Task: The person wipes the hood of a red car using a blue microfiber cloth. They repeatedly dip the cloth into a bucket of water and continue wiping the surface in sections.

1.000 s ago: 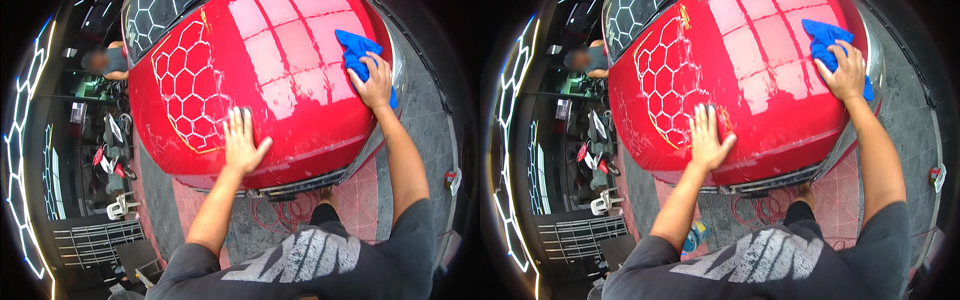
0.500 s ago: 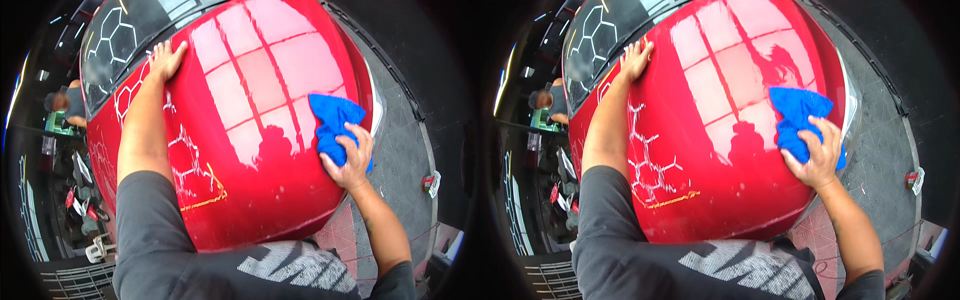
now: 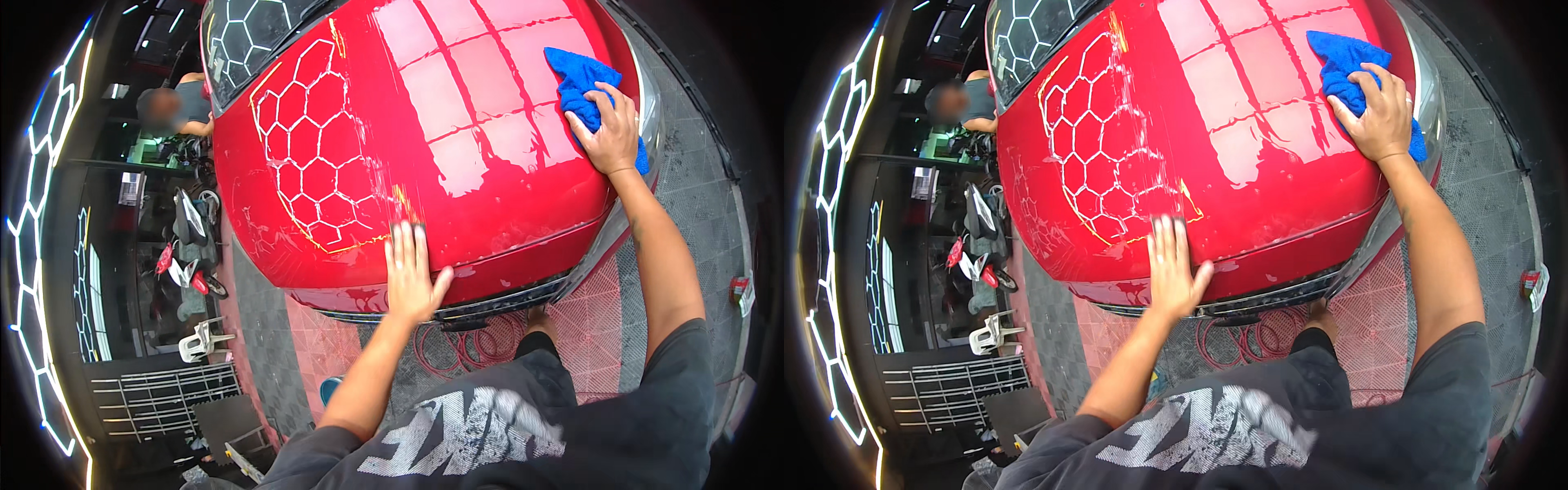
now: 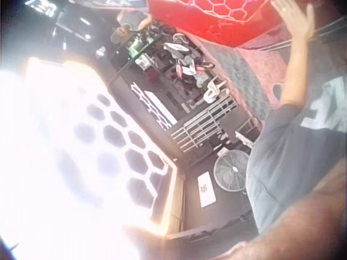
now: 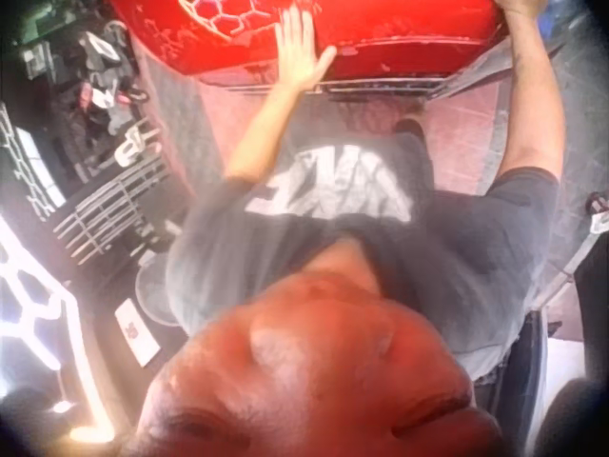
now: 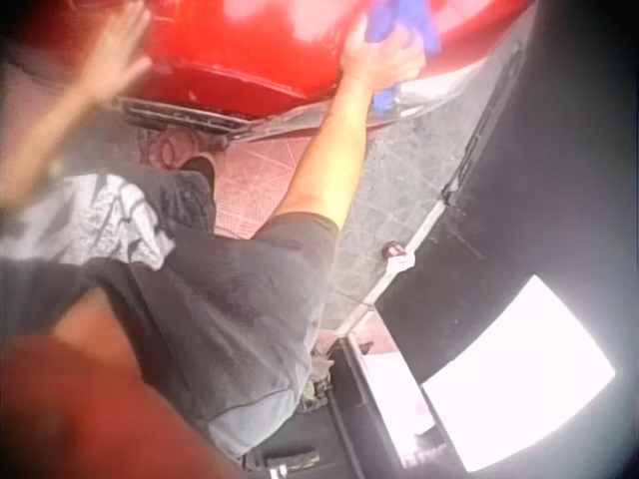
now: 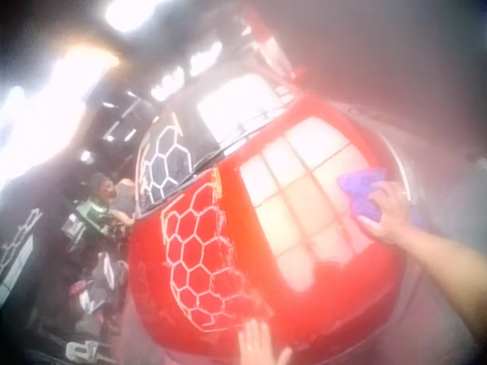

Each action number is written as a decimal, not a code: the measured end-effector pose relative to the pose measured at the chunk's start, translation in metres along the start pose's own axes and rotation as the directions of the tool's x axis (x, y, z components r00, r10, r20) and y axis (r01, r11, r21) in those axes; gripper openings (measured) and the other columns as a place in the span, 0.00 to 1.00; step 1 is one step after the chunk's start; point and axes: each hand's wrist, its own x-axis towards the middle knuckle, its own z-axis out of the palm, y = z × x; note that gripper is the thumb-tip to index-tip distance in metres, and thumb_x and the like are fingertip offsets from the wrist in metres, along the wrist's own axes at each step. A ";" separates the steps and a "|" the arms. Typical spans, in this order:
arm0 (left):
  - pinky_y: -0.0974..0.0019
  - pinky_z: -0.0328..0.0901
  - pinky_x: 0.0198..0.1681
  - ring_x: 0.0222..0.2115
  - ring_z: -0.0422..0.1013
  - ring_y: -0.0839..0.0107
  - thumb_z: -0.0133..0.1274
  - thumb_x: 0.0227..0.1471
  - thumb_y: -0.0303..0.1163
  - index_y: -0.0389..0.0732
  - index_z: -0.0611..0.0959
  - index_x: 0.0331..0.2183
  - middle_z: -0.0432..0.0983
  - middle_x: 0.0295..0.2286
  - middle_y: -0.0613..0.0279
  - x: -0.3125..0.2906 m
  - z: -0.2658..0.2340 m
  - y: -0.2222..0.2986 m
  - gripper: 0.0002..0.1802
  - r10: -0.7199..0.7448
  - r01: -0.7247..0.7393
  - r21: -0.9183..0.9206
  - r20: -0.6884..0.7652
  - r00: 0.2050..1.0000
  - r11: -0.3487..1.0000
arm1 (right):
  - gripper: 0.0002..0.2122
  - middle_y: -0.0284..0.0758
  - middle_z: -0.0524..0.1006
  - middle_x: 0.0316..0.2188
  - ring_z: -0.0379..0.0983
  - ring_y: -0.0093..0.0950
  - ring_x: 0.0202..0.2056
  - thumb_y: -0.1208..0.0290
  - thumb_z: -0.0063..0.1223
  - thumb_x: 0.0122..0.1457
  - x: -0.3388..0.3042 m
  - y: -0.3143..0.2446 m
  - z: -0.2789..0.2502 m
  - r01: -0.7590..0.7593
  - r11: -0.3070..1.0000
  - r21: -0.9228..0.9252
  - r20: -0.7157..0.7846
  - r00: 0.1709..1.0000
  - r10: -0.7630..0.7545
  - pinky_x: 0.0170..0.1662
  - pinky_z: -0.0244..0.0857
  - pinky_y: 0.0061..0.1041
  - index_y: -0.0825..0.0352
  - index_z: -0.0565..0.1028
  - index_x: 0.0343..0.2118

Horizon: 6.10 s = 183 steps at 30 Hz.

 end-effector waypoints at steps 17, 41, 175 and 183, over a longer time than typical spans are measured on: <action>0.42 0.36 0.78 0.78 0.35 0.55 0.35 0.60 0.82 0.39 0.49 0.77 0.39 0.77 0.45 0.582 -0.101 -0.193 0.65 -0.226 0.228 0.054 -0.048 0.973 0.972 | 0.25 0.45 0.76 0.57 0.71 0.52 0.56 0.59 0.79 0.43 0.004 -0.007 -0.005 0.002 0.988 0.155 0.112 0.993 -0.020 0.60 0.66 0.51 0.60 0.79 0.43; 0.30 0.33 0.75 0.76 0.38 0.36 0.57 0.60 0.63 0.33 0.53 0.75 0.42 0.75 0.32 0.054 -0.010 0.018 0.60 0.045 -0.049 0.067 0.054 0.998 0.997 | 0.20 0.37 0.77 0.57 0.72 0.45 0.57 0.52 0.73 0.55 -0.001 0.000 0.000 -0.008 1.000 0.017 0.001 1.000 0.008 0.60 0.66 0.47 0.56 0.80 0.46; 0.27 0.56 0.66 0.65 0.62 0.37 0.70 0.50 0.56 0.59 0.85 0.51 0.70 0.62 0.48 0.066 -0.111 -0.484 0.29 0.369 -0.354 0.113 -0.395 0.841 0.928 | 0.30 0.48 0.52 0.78 0.47 0.49 0.78 0.54 0.39 0.78 -0.167 -0.454 0.034 -0.671 0.713 -0.206 0.143 0.700 0.700 0.79 0.46 0.43 0.60 0.54 0.78; 0.28 0.60 0.65 0.65 0.63 0.34 0.72 0.45 0.63 0.55 0.85 0.50 0.72 0.61 0.49 0.068 -0.115 -0.477 0.35 0.420 -0.432 0.082 -0.446 0.790 0.898 | 0.32 0.49 0.44 0.80 0.37 0.50 0.80 0.55 0.38 0.77 -0.231 -0.677 0.086 -0.694 0.684 -0.226 0.074 0.688 0.722 0.78 0.31 0.60 0.61 0.51 0.79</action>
